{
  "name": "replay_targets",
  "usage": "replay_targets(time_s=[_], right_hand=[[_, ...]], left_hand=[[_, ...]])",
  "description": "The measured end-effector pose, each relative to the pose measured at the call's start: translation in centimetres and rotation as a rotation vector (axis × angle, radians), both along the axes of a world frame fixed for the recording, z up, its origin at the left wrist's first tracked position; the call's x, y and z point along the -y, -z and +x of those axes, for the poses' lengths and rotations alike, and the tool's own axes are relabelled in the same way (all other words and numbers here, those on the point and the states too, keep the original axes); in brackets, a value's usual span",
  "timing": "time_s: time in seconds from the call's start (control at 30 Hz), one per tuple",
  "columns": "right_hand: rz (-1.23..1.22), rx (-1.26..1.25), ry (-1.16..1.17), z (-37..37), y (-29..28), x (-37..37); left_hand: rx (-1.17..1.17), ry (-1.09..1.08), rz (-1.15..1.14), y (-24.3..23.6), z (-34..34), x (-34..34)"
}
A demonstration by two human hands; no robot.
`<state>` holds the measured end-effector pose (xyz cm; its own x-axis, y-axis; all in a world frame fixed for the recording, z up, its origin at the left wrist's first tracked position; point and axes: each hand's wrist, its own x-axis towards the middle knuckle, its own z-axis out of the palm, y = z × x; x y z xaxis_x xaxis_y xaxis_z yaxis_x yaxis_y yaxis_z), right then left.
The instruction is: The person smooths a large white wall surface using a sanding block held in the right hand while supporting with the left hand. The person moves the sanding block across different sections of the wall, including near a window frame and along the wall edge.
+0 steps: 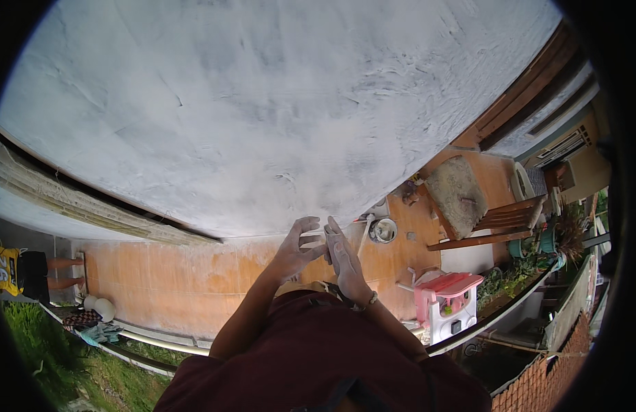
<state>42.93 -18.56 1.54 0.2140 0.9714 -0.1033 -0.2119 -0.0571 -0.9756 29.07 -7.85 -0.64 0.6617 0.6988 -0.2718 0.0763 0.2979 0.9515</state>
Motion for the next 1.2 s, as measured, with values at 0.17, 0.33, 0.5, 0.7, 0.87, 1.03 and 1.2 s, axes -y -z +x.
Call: replay_targets(time_s=[0.17, 0.33, 0.5, 0.7, 0.87, 1.03, 1.2], right_hand=[[0.167, 0.369, 0.366, 6.0, -1.0, -2.1], [0.402, 0.978, 0.695, 13.8, -1.3, -4.2], [0.598, 1.123, 0.848, 16.3, -0.6, -7.6], [0.849, 1.429, 1.202, 17.8, 3.7, -14.2], [1.125, 1.365, 1.282, 19.3, 3.5, -15.7], [1.214, 1.749, 1.207, 21.4, 4.4, -14.7], [1.241, 1.675, 1.362, 22.3, 9.8, -15.9]], left_hand=[[-0.393, -0.679, 1.154, -1.6, 1.6, -2.2], [-0.491, -0.68, 1.652, -0.1, 4.7, -7.4], [-0.561, -0.945, 1.917, 5.0, 8.4, -12.2], [-0.554, -1.115, 2.056, 5.9, 8.7, -14.3], [-0.51, -1.176, 2.072, 6.3, 9.0, -14.2], [-0.529, -1.173, 2.089, 13.0, 9.9, -14.4], [-0.524, -1.102, 2.134, 23.4, 11.7, -13.7]])
